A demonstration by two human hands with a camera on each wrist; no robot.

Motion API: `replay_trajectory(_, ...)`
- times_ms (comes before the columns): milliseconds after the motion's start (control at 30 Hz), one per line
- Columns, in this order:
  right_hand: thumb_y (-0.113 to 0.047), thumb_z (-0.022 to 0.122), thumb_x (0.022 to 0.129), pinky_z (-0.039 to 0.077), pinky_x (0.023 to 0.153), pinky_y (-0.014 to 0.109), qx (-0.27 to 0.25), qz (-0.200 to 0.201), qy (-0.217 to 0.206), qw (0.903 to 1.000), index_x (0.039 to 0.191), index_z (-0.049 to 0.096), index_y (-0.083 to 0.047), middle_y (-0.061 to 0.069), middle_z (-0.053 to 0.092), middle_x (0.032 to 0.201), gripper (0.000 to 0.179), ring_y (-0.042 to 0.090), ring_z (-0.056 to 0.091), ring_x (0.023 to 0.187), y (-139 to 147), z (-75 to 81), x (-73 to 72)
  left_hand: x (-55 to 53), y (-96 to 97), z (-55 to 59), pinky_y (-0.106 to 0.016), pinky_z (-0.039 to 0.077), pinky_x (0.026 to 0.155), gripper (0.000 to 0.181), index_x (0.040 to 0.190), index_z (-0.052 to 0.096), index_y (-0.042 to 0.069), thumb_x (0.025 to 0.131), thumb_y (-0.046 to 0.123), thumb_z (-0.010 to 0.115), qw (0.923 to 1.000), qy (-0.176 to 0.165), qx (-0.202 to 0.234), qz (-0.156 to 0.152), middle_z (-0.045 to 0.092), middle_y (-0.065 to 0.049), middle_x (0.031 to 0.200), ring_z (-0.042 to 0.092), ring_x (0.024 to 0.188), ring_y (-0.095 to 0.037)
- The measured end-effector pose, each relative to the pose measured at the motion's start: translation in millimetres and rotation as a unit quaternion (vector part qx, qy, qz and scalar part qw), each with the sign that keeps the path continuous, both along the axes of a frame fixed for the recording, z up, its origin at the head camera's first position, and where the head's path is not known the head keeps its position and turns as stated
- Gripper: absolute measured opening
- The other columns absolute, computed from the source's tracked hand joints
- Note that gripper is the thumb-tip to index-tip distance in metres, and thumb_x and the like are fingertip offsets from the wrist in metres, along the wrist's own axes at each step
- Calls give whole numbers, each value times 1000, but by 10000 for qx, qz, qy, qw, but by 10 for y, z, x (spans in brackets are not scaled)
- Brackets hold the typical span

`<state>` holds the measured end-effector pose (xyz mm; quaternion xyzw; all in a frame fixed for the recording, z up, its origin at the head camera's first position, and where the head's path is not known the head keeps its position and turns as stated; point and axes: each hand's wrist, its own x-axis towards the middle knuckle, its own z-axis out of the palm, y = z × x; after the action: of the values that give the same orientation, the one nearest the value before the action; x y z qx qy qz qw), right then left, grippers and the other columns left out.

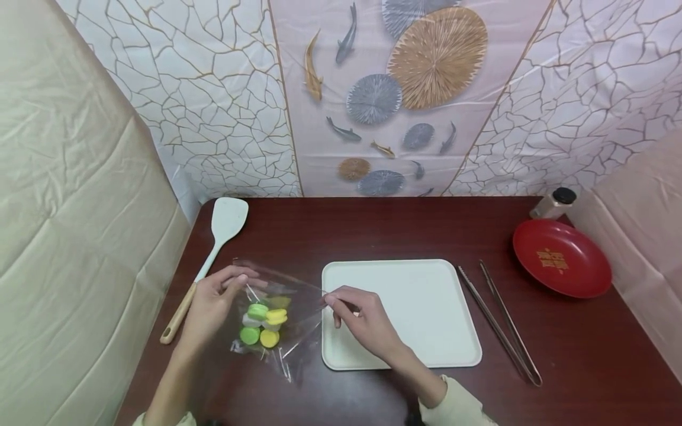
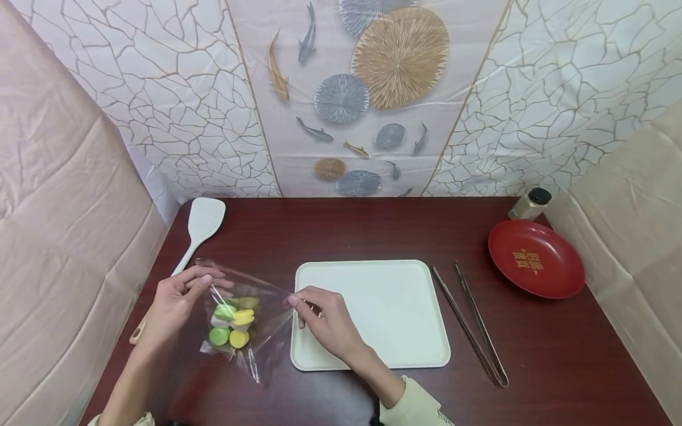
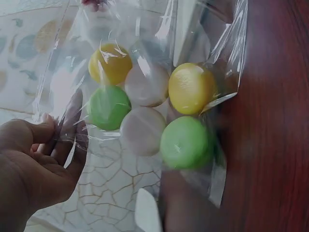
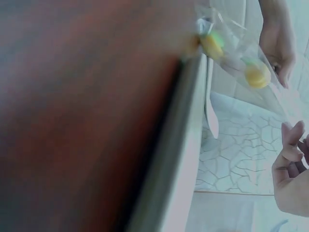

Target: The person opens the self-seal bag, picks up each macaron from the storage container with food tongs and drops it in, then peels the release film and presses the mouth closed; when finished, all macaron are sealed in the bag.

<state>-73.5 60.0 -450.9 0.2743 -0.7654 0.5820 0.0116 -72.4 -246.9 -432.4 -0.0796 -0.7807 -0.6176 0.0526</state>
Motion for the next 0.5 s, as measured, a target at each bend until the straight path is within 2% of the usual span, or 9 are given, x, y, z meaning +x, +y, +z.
replay_trajectory(100,-7,65,110,53,65,23,-104,35,202,9997,105,83,-8,-3,72,79,18,17,63,64,-7,62,-26,62,-32,37,-26,66,74,23,120,70,-14,114,4,56,9995,90,232,-197,86,-5,104,84,90,-13)
replay_trajectory(167,-5,65,110,51,64,22,-164,57,277,9995,105,83,-8,-4,71,78,18,19,62,63,-15,107,-39,103,-59,55,-28,67,76,24,121,70,-15,114,2,55,9985,124,424,-338,86,-4,107,84,94,-16)
replay_trajectory(333,-3,64,109,47,65,22,-301,61,448,9985,101,82,-9,-3,67,76,20,15,58,66,-56,215,-77,171,-132,105,-24,64,94,26,128,68,-16,113,-4,51,9955,395,591,-618,85,-1,113,84,101,-18)
replay_trajectory(500,1,65,108,44,64,21,-403,-15,746,9964,97,81,-10,2,75,86,22,8,55,74,-100,273,-109,185,-198,133,-20,57,104,26,127,70,-15,111,-8,51,9947,744,422,-563,85,-1,113,83,104,-15)
